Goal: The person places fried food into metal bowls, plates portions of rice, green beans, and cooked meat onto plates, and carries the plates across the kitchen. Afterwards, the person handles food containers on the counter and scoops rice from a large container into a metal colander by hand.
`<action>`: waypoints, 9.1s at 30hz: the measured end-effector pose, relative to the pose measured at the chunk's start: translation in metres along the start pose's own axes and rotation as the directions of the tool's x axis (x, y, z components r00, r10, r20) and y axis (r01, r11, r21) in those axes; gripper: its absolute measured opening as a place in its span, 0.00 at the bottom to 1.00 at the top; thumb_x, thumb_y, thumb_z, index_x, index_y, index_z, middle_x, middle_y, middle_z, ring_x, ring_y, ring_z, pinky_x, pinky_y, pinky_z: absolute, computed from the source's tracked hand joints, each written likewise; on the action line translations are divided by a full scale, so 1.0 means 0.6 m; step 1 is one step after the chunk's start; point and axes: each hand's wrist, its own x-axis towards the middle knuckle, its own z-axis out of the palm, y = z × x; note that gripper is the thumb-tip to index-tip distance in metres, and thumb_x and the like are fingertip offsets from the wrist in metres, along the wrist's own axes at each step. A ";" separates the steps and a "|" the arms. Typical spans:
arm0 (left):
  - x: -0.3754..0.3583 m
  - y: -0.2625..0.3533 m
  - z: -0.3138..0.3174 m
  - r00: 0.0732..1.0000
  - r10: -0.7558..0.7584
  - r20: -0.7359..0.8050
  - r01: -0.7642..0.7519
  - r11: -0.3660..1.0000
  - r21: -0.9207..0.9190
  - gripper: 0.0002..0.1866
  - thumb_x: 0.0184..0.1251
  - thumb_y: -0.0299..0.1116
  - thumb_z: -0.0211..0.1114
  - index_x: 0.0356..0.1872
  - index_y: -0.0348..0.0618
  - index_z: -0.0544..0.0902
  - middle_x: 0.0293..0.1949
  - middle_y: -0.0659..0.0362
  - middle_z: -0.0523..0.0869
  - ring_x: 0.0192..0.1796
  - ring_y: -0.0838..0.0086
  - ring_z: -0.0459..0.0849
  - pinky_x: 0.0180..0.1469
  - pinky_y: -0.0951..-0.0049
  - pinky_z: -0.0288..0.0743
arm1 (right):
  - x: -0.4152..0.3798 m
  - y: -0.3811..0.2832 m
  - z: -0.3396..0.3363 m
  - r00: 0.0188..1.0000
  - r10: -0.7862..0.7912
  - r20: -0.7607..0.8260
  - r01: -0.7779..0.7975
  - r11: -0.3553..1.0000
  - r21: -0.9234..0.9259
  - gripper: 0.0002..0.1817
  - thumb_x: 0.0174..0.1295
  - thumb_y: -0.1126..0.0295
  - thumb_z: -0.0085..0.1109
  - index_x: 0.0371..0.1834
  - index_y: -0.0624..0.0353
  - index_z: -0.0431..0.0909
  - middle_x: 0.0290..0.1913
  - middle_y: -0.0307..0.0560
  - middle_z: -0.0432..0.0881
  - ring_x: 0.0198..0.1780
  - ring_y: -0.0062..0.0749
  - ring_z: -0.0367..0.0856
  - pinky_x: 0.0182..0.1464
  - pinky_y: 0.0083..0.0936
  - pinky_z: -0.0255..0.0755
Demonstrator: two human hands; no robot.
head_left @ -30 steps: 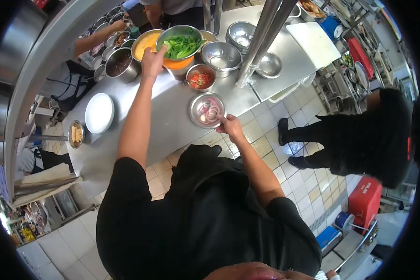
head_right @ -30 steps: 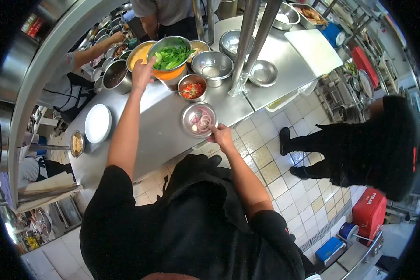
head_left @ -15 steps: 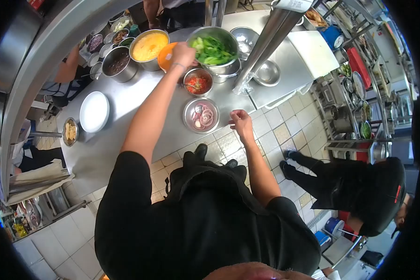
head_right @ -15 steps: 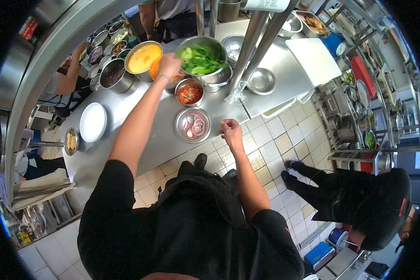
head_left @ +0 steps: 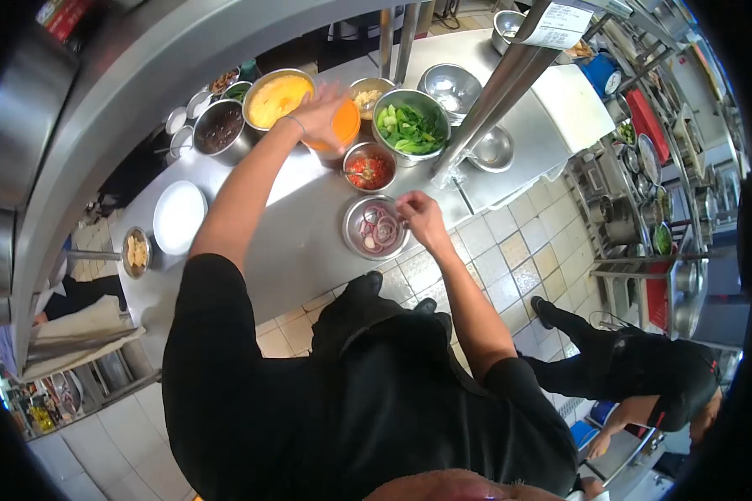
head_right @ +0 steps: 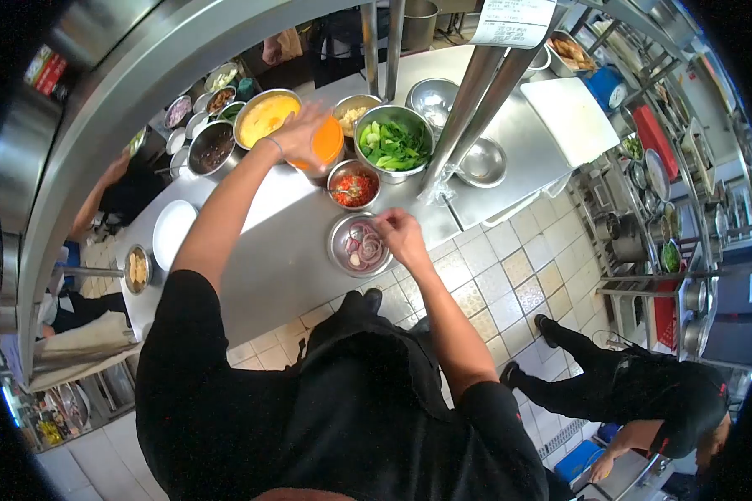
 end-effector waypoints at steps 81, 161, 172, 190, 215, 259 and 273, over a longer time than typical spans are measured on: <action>-0.367 -0.068 0.130 0.527 -0.722 0.448 0.284 -0.346 -0.894 0.08 0.58 0.30 0.64 0.36 0.36 0.81 0.28 0.61 0.79 0.29 0.77 0.77 0.33 0.72 0.78 | 0.107 0.000 0.341 0.918 -0.282 0.277 0.226 0.949 0.218 0.59 0.38 0.78 0.79 0.73 0.61 0.45 0.66 0.49 0.68 0.69 0.37 0.65 0.69 0.30 0.61; -0.377 0.044 0.171 0.540 -0.762 0.358 0.069 -0.384 -0.921 0.24 0.67 0.42 0.62 0.52 0.31 0.68 0.43 0.48 0.80 0.41 0.58 0.86 0.44 0.63 0.84 | -0.051 0.138 0.036 0.983 0.083 -0.161 -0.100 0.990 -0.103 0.12 0.61 0.71 0.57 0.45 0.66 0.71 0.28 0.49 0.78 0.27 0.31 0.77 0.29 0.31 0.72; -0.335 -0.025 0.202 0.586 -0.715 0.382 0.132 -0.381 -0.915 0.26 0.67 0.43 0.63 0.55 0.31 0.69 0.48 0.46 0.77 0.43 0.54 0.84 0.49 0.59 0.80 | -0.036 0.130 0.084 0.983 0.075 0.170 -0.069 0.997 -0.039 0.31 0.61 0.61 0.60 0.61 0.73 0.67 0.41 0.59 0.83 0.34 0.38 0.86 0.42 0.33 0.79; 0.029 0.806 0.151 0.944 -0.011 -0.330 -0.200 0.775 -0.599 0.18 0.62 0.26 0.64 0.52 0.33 0.75 0.64 0.45 0.66 0.37 0.70 0.80 0.48 0.69 0.77 | -0.589 0.384 -0.679 0.686 0.600 -0.413 -0.037 0.595 0.803 0.13 0.58 0.72 0.58 0.47 0.58 0.75 0.38 0.42 0.80 0.33 0.28 0.83 0.31 0.23 0.78; 0.403 2.436 0.146 -0.046 0.989 0.137 -0.311 0.116 -0.943 0.22 0.63 0.40 0.66 0.53 0.35 0.79 0.50 0.52 0.84 0.47 0.66 0.83 0.51 0.68 0.76 | -1.340 0.797 -1.206 -0.060 0.914 -0.401 0.725 0.316 0.612 0.15 0.65 0.67 0.56 0.51 0.61 0.72 0.38 0.45 0.80 0.40 0.37 0.83 0.40 0.36 0.81; 1.432 3.225 -0.004 0.946 -0.326 0.000 0.067 0.195 -0.978 0.12 0.56 0.25 0.56 0.40 0.29 0.79 0.42 0.36 0.83 0.46 0.45 0.84 0.49 0.55 0.78 | -0.654 0.672 -3.550 0.812 -0.387 -0.438 -0.137 0.603 -0.786 0.24 0.66 0.68 0.51 0.64 0.69 0.69 0.60 0.61 0.77 0.62 0.44 0.75 0.63 0.34 0.66; 1.451 3.186 0.055 0.976 -0.207 0.060 0.137 0.377 -0.916 0.12 0.59 0.35 0.58 0.31 0.34 0.83 0.34 0.42 0.85 0.38 0.56 0.84 0.42 0.56 0.76 | -0.586 0.700 -3.494 0.771 -0.449 -0.451 -0.108 0.606 -0.788 0.24 0.71 0.64 0.42 0.70 0.56 0.62 0.66 0.56 0.70 0.67 0.41 0.69 0.64 0.34 0.68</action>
